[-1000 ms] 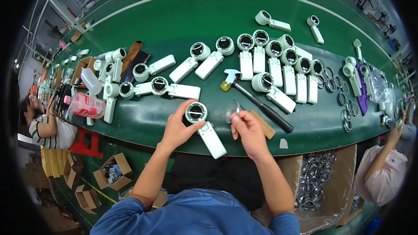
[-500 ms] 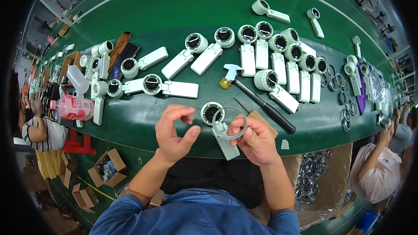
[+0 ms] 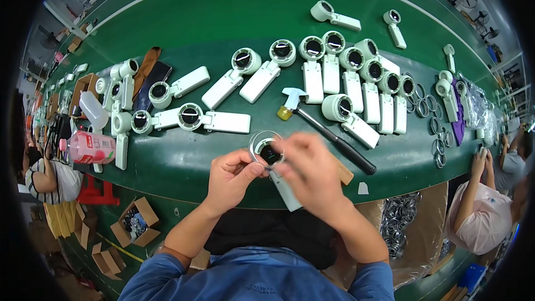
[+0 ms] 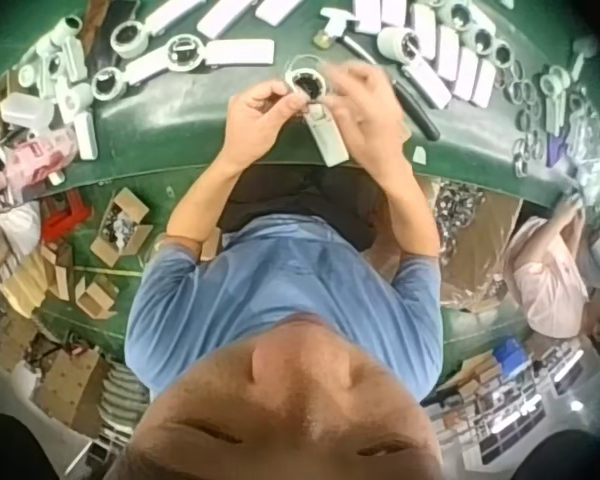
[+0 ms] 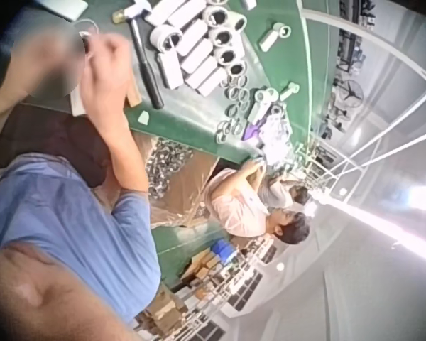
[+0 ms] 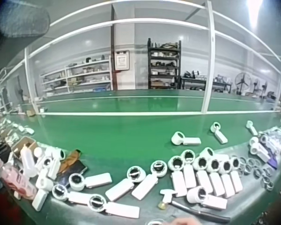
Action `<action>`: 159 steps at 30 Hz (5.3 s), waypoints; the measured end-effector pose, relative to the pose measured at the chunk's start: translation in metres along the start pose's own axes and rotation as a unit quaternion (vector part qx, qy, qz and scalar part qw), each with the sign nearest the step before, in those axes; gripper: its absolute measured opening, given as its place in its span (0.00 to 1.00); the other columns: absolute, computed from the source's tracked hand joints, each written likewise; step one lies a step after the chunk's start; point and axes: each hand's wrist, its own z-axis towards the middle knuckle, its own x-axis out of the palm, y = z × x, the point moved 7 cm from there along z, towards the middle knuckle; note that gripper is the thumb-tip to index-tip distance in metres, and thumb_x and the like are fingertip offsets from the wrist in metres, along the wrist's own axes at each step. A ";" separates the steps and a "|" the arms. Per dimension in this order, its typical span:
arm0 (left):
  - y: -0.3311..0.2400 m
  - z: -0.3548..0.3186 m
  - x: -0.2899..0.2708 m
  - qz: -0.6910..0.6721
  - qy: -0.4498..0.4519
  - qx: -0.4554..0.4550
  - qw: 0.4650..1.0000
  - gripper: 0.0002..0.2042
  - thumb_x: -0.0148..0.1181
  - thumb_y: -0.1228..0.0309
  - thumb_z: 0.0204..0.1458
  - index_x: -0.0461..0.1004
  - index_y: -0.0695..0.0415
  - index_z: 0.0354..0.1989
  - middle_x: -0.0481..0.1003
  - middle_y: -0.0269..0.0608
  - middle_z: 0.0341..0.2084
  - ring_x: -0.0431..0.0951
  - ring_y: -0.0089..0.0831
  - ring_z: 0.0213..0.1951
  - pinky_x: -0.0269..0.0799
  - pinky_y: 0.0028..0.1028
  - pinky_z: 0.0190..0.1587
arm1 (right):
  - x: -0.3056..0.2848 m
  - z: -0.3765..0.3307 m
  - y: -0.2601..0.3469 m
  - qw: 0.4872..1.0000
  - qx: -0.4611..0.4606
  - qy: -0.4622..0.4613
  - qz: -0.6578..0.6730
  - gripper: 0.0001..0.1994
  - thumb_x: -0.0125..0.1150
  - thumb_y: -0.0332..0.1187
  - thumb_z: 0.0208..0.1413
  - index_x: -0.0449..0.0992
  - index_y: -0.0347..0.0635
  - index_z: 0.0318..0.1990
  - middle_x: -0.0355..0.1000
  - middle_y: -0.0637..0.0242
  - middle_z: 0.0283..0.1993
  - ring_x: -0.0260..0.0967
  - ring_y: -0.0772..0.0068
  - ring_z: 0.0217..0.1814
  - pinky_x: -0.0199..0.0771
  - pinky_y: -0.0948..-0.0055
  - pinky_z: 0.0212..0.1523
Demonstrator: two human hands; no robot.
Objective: The person assembles portable fans by attaching metal rings to the fan heads, pushing parts into place using a pointed hand tool, tapping components with a mallet, and placing the assembled fans on the table.
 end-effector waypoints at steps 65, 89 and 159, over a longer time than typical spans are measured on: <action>-0.145 -0.050 0.044 0.226 0.188 0.301 0.907 0.27 0.61 0.45 0.55 0.78 0.58 0.47 0.79 0.44 0.41 0.80 0.37 0.41 0.76 0.36 0.45 | 0.066 -0.126 -0.121 0.862 0.449 0.023 0.234 0.18 0.49 0.45 0.71 0.75 0.40 0.53 0.76 0.61 0.52 0.75 0.70 0.46 0.76 0.64 0.45; -0.021 -0.012 0.077 0.144 0.210 0.526 0.811 0.07 0.57 0.67 0.50 0.74 0.57 0.32 0.73 0.40 0.24 0.77 0.38 0.30 0.69 0.38 0.36 | 0.182 0.194 -0.028 0.927 -0.072 0.347 0.122 0.29 0.48 0.24 0.47 0.72 0.46 0.61 0.65 0.58 0.69 0.57 0.56 0.74 0.56 0.55 0.73; 0.041 0.050 0.050 0.148 0.188 0.067 0.969 0.12 0.49 0.67 0.66 0.75 0.60 0.48 0.78 0.35 0.31 0.77 0.24 0.32 0.74 0.29 0.37 | -0.078 0.019 0.005 0.974 0.047 0.104 0.197 0.29 0.64 0.40 0.58 0.67 0.39 0.64 0.72 0.57 0.37 0.71 0.70 0.30 0.71 0.69 0.26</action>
